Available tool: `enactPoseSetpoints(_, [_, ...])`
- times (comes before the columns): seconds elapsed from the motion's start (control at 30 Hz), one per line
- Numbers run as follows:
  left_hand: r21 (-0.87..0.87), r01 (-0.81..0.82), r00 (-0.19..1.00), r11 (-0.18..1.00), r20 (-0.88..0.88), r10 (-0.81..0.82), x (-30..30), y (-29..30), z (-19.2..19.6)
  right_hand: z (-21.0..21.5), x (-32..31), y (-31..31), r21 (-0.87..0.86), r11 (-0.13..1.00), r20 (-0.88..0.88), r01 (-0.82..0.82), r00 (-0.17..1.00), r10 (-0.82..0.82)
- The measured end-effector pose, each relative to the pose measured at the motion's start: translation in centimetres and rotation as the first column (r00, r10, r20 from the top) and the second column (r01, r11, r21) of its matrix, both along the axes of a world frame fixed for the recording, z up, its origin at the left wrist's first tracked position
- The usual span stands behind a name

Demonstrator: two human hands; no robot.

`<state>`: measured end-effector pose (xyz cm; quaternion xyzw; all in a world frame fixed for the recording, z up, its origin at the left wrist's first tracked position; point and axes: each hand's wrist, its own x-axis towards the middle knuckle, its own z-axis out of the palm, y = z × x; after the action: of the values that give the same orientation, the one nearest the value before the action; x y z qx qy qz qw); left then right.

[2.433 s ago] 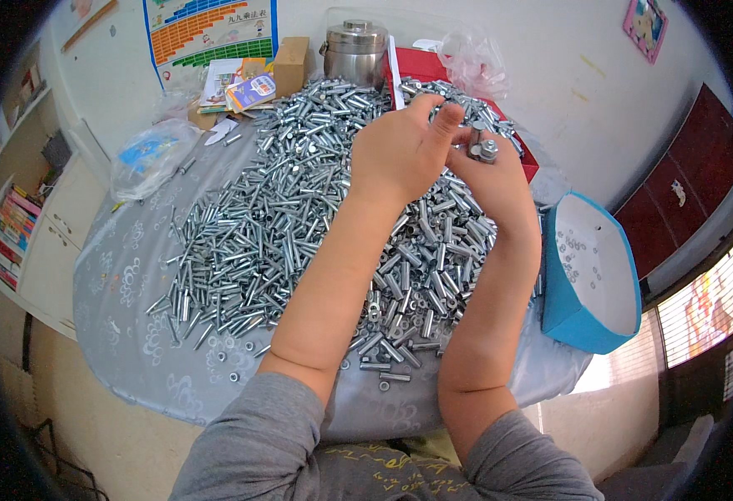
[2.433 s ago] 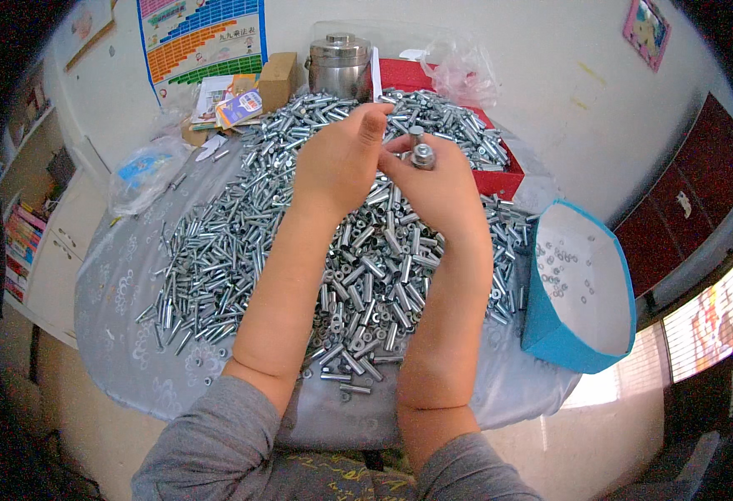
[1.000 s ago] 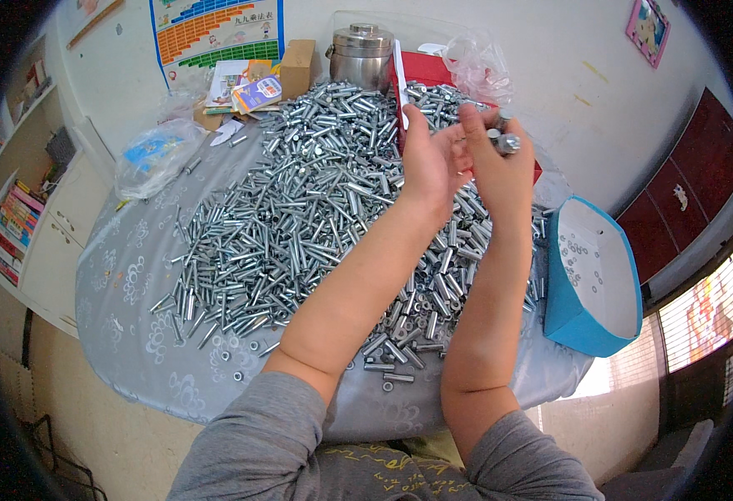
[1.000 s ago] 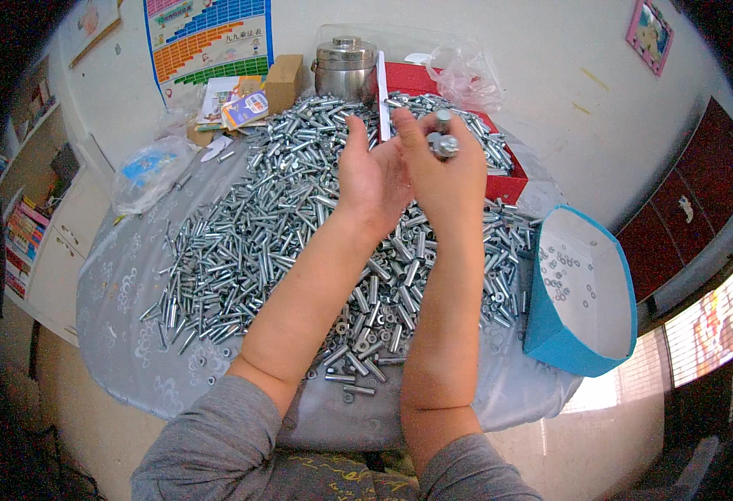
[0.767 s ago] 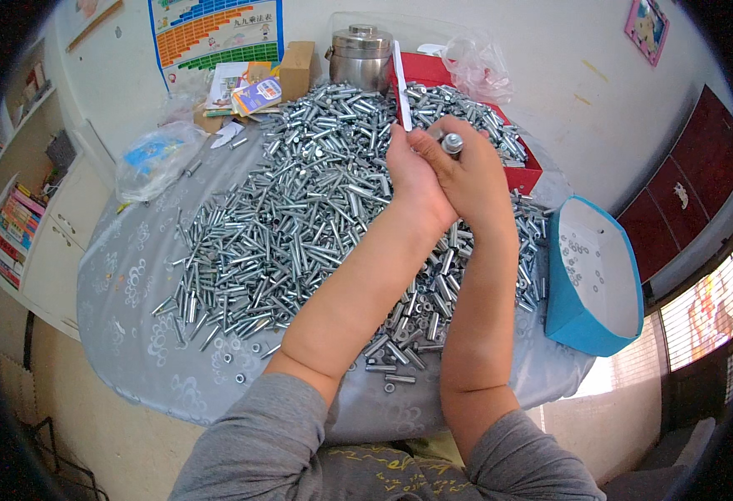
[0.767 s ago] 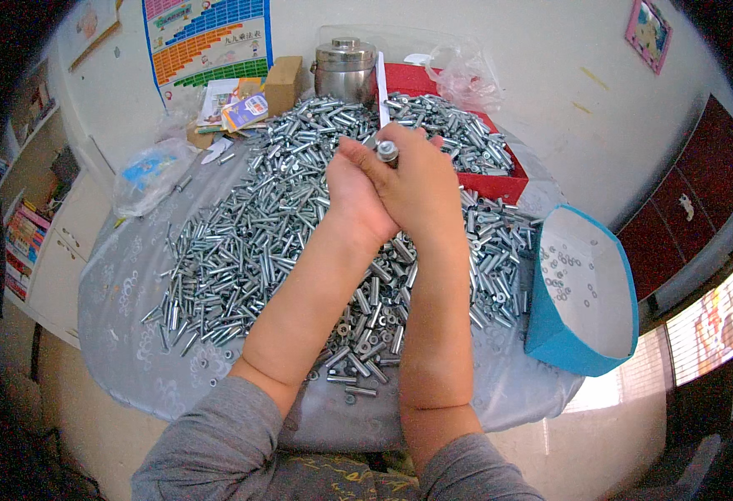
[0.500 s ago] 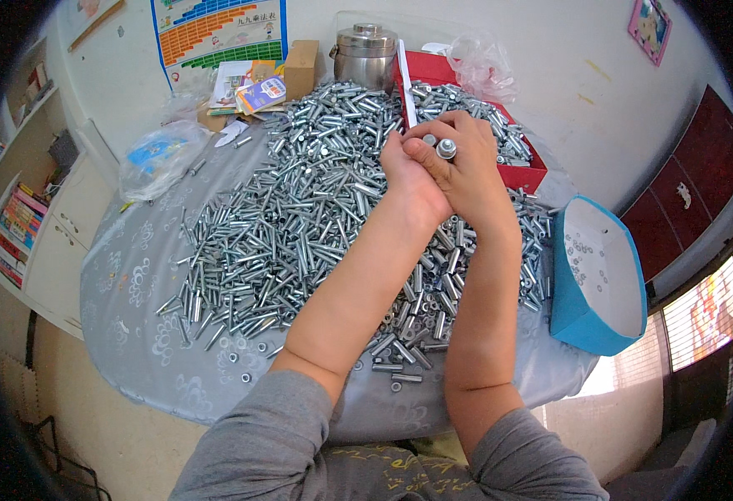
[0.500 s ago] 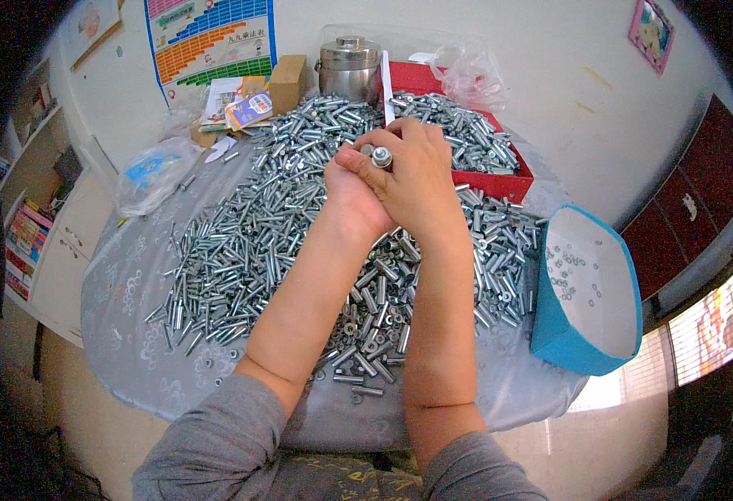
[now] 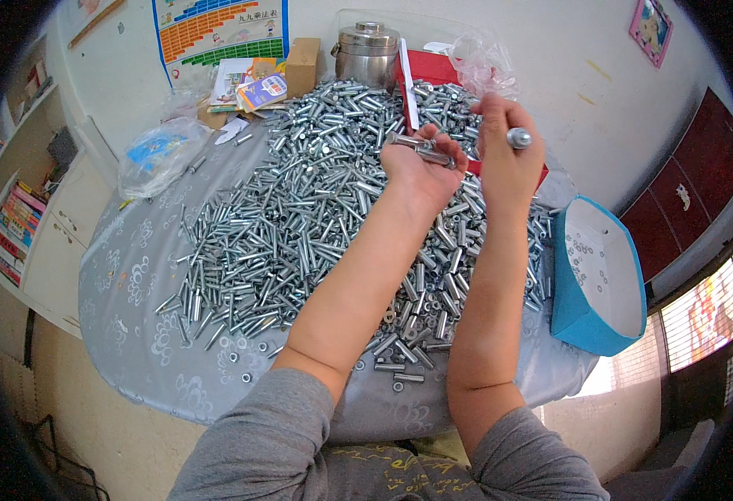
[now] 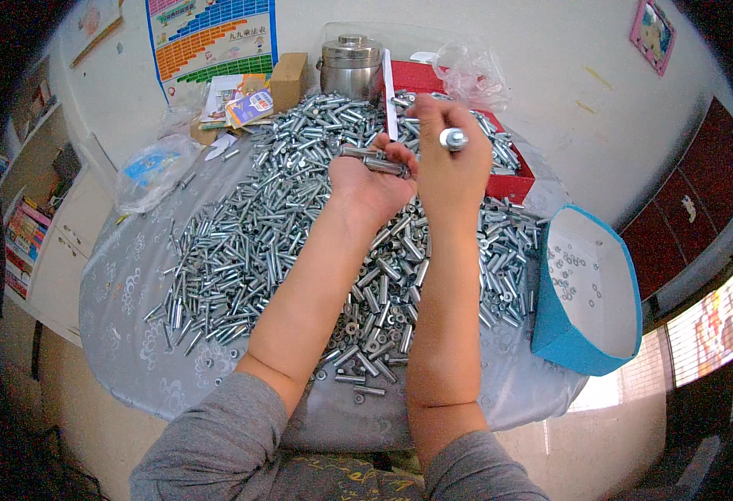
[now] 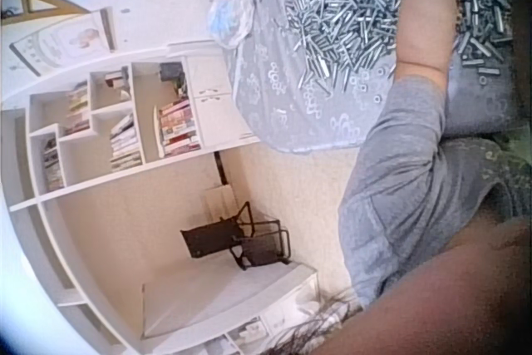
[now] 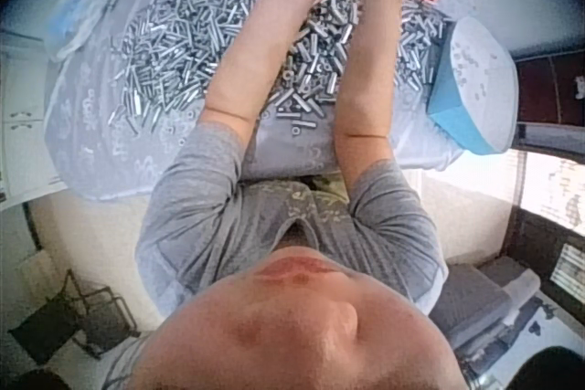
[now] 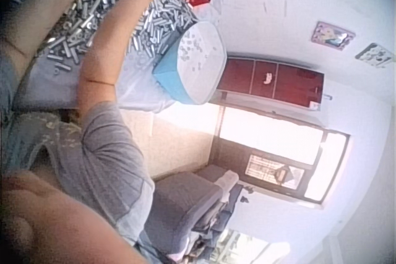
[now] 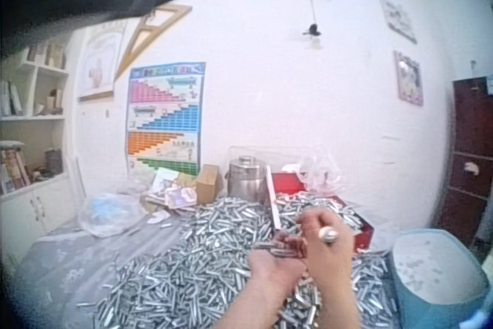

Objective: The person sits at a table covered with a large pile of metal fasteners, including cylindrical pins and washers. They repeatedly pick up individual pins and washers, insert the washers onto the pins, and place the assembled units into a red box.

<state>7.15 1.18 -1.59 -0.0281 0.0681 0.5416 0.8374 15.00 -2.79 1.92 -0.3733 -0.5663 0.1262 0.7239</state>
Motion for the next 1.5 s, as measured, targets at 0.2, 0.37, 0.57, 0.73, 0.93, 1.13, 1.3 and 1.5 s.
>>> enactPoseSetpoints(0.2, [0.129,-0.100,0.993,0.987,-0.045,0.107,-1.7,-0.6,1.4,1.4,0.2,-1.5,-0.382,0.880,-0.374,-0.282,0.918,0.132])
enactPoseSetpoints(0.37, [0.462,-0.113,0.990,0.880,-0.018,0.136,-3.7,-3.2,2.6,0.9,-0.1,-0.7,-0.199,0.933,-0.408,-0.299,0.891,0.199])
enactPoseSetpoints(0.57, [0.447,0.262,0.915,0.855,-0.396,-0.073,-6.3,-3.8,4.1,0.6,0.9,-0.4,-0.036,0.820,-0.543,-0.571,0.700,0.464])
enactPoseSetpoints(0.73, [0.373,0.399,0.666,0.838,-0.745,0.015,-10.1,-5.1,-1.1,1.0,0.5,-0.7,-0.058,0.883,-0.528,-0.466,0.765,0.369])
enactPoseSetpoints(0.93, [0.136,0.413,0.573,0.900,-0.808,-0.141,-12.1,-4.7,-5.3,0.0,1.5,-0.3,-0.061,0.985,-0.363,-0.162,0.923,0.129])
enactPoseSetpoints(1.13, [0.444,0.103,0.808,0.890,-0.560,0.186,-11.1,-2.2,0.8,-0.3,0.6,-1.8,-0.061,0.991,-0.461,-0.122,0.884,0.081])
enactPoseSetpoints(1.3, [0.666,0.033,0.930,0.745,-0.293,0.221,-9.5,-4.6,5.5,-0.3,0.7,-2.2,-0.196,0.872,-0.486,-0.448,0.817,0.310])
enactPoseSetpoints(1.5, [0.761,0.129,0.865,0.636,-0.400,0.303,-10.6,-5.8,5.0,0.0,0.7,-1.8,-0.295,0.778,-0.360,-0.554,0.819,0.446])
